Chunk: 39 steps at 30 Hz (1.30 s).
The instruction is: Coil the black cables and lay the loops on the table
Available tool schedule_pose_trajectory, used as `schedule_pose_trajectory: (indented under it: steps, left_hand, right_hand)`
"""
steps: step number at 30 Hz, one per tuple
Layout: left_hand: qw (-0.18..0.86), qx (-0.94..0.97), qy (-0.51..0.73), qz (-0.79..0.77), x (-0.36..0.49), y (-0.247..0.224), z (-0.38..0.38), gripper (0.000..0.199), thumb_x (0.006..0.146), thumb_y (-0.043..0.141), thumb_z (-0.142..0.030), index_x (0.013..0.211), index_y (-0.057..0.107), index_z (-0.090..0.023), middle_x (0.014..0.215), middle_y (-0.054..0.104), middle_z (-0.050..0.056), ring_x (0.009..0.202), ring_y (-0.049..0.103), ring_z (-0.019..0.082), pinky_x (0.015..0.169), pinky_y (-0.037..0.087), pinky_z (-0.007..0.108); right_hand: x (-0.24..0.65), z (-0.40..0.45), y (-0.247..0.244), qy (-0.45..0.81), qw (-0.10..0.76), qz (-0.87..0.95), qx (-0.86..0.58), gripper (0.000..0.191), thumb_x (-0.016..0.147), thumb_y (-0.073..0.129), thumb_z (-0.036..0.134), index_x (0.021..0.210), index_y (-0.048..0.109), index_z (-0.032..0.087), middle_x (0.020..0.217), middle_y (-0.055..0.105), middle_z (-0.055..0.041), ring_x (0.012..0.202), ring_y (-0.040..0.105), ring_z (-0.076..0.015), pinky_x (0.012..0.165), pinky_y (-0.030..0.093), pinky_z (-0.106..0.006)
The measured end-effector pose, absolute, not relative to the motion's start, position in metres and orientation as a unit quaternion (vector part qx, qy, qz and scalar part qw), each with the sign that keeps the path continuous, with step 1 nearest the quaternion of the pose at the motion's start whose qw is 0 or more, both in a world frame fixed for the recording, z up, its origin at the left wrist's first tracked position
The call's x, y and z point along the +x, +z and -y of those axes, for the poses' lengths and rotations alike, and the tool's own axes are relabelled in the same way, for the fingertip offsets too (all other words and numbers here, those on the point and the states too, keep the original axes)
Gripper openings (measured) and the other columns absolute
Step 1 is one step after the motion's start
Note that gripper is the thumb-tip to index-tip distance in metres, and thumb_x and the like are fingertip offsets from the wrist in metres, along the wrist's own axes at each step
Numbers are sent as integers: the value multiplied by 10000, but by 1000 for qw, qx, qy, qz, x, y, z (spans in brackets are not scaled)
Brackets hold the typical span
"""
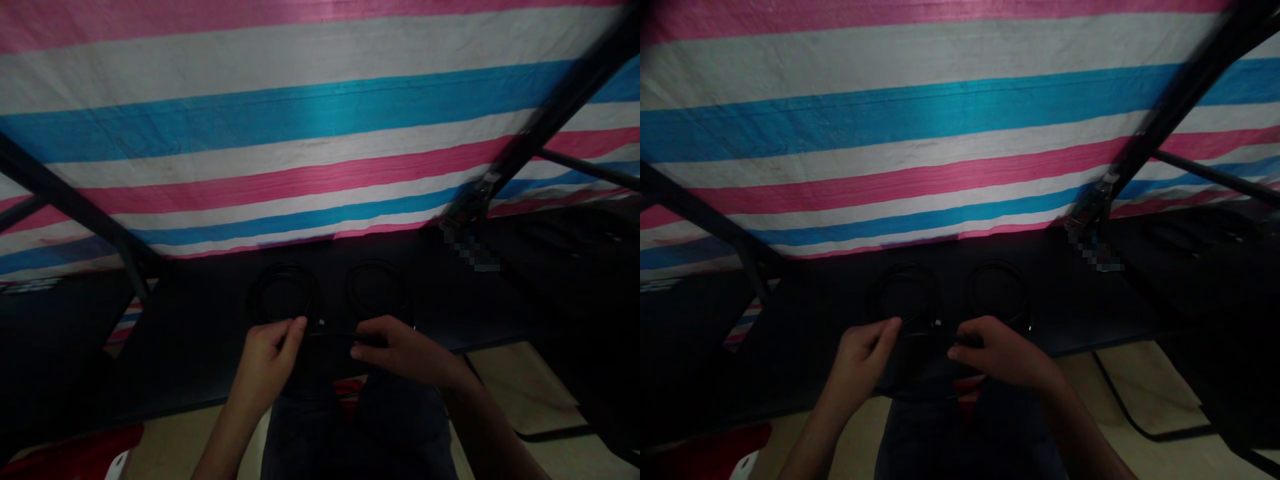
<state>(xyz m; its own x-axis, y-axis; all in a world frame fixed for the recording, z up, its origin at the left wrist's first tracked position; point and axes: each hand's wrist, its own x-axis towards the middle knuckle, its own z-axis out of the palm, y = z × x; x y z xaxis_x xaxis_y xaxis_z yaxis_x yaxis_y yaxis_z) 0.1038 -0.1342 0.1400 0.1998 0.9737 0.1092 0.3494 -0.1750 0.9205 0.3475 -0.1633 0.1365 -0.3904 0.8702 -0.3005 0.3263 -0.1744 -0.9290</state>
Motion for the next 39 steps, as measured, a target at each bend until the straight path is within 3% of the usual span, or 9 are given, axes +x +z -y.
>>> schedule_pose_trajectory:
  steps: [6, 13, 16, 20, 24, 27, 30, 33, 39]
  left_hand:
    - [415, 423, 561, -578, 78, 132, 130, 502, 778, 777, -492, 478, 512, -188, 462, 385, -30, 442, 348, 105, 429, 264, 232]
    - [524, 161, 697, -461, 96, 137, 122, 581, 976, 570, -380, 473, 342, -199, 438, 257, -69, 396, 222, 76, 400, 268, 227]
    - [547, 128, 686, -461, 108, 124, 124, 555, 996, 537, -394, 503, 371, -201, 449, 264, -74, 393, 221, 75, 410, 274, 227]
    - [577, 226, 615, -487, 122, 96, 137, 556, 944, 589, -560, 546, 464, -193, 469, 390, -48, 430, 356, 89, 456, 315, 226]
    - [622, 346, 502, -492, 111, 80, 147, 652, 909, 474, -744, 607, 592, -179, 531, 595, 59, 559, 584, 186, 590, 458, 291]
    - [670, 411, 401, -470, 95, 77, 152, 699, 879, 457, -799, 669, 643, -158, 511, 601, 70, 557, 614, 212, 608, 477, 315]
    - [717, 420, 343, -437, 91, 79, 159, 687, 845, 504, -815, 729, 637, -152, 425, 422, -42, 397, 416, 120, 477, 376, 256]
    - [747, 362, 355, -429, 105, 87, 165, 716, 760, 551, -873, 683, 585, -162, 456, 265, -110, 379, 187, 49, 396, 220, 198]
    - [693, 253, 499, -455, 129, 118, 157, 717, 590, 815, -763, 508, 383, -196, 457, 226, -117, 373, 142, 16, 354, 151, 164]
  right_hand:
    - [361, 172, 131, 664, 288, 545, -422, 332, 896, 698, 469, 785, 600, 173, 655, 585, 16, 579, 498, -103, 547, 365, -221]
    - [346, 191, 118, 728, 402, 483, -274, 338, 878, 743, 470, 993, 675, 160, 838, 680, -57, 751, 652, -177, 692, 477, -307]
    - [333, 188, 116, 686, 495, 440, -301, 245, 955, 661, 417, 1009, 678, 178, 671, 554, 19, 586, 538, -114, 598, 434, -267]
    - [330, 173, 123, 633, 577, 374, -356, 245, 946, 674, 416, 1033, 686, 187, 584, 316, 95, 458, 254, -58, 439, 250, -200]
    - [346, 166, 139, 639, 522, 401, -397, 318, 917, 704, 454, 1050, 701, 165, 565, 289, 105, 439, 191, -44, 407, 171, -192]
    - [356, 168, 148, 669, 427, 444, -417, 368, 927, 684, 485, 1065, 708, 145, 550, 291, 105, 436, 217, -45, 400, 167, -191]
    - [355, 169, 151, 671, 341, 504, -423, 392, 959, 635, 501, 1087, 719, 140, 566, 321, 91, 462, 245, -52, 407, 187, -188]
    - [349, 167, 151, 640, 299, 565, -427, 388, 981, 599, 497, 1074, 738, 147, 596, 366, 70, 489, 281, -57, 421, 214, -188]
    - [347, 168, 143, 611, 346, 552, -450, 363, 962, 627, 497, 1088, 718, 169, 616, 389, 68, 503, 299, -63, 449, 226, -202]
